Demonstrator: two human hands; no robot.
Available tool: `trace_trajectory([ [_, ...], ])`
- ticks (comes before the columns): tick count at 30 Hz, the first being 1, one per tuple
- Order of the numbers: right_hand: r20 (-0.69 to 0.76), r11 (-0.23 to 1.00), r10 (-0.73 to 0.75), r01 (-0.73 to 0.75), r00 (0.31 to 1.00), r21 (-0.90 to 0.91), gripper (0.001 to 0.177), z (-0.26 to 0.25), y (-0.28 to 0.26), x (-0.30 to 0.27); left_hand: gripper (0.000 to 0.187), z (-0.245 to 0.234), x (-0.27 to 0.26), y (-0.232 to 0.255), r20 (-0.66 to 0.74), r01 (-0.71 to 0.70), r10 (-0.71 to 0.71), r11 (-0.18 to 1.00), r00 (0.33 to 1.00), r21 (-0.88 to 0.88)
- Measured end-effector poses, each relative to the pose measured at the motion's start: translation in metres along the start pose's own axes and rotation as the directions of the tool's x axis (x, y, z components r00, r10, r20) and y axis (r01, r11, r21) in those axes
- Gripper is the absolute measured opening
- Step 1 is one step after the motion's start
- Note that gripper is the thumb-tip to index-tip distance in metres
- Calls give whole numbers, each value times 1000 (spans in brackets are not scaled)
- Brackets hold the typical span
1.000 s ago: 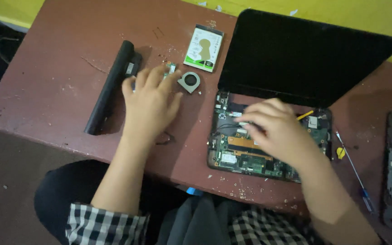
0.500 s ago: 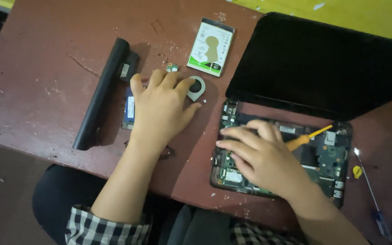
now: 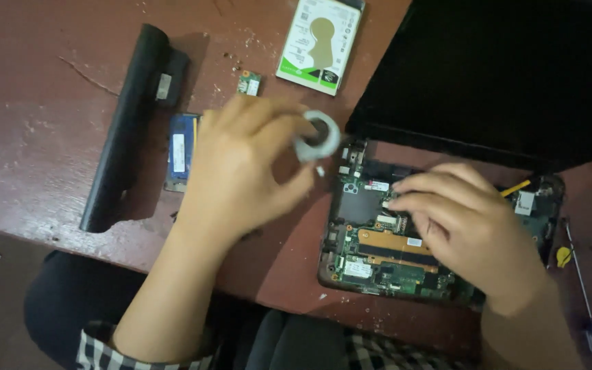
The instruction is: Connecting a fan cable and other internal components inside a laptop using a screwdriver.
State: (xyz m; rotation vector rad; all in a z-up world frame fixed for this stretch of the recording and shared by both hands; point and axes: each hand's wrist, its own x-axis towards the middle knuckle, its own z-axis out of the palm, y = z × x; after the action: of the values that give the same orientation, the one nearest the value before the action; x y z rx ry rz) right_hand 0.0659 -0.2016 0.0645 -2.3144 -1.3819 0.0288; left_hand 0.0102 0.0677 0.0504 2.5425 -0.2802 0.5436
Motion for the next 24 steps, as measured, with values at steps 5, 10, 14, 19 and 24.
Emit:
trace_trajectory([
  [5, -14, 996, 50, -49, 999, 75, 32, 2, 5, -8, 16, 16, 0, 14, 157, -145, 186, 960, 970, -238],
  [10, -27, 994, 52, -49, 998, 101, 29, 2, 4, -6, 10, 31, -5, 17, 204, -255, 299, 942, 932, -217],
  [14, -30, 995, 34, -31, 999, 90, 28, 1, 3, -4, 5, 29, -5, 17, 198, -275, 318, 937, 927, -217],
  [19, -43, 996, 8, -4, 999, 87, 26, 1, 4, -4, 7, 30, -7, 15, 241, -277, 340, 925, 909, -259],
  [24, -54, 995, 8, -2, 999, 98, 27, 2, 4, -4, 13, 30, -11, 15, 289, -257, 319, 938, 903, -232],
])
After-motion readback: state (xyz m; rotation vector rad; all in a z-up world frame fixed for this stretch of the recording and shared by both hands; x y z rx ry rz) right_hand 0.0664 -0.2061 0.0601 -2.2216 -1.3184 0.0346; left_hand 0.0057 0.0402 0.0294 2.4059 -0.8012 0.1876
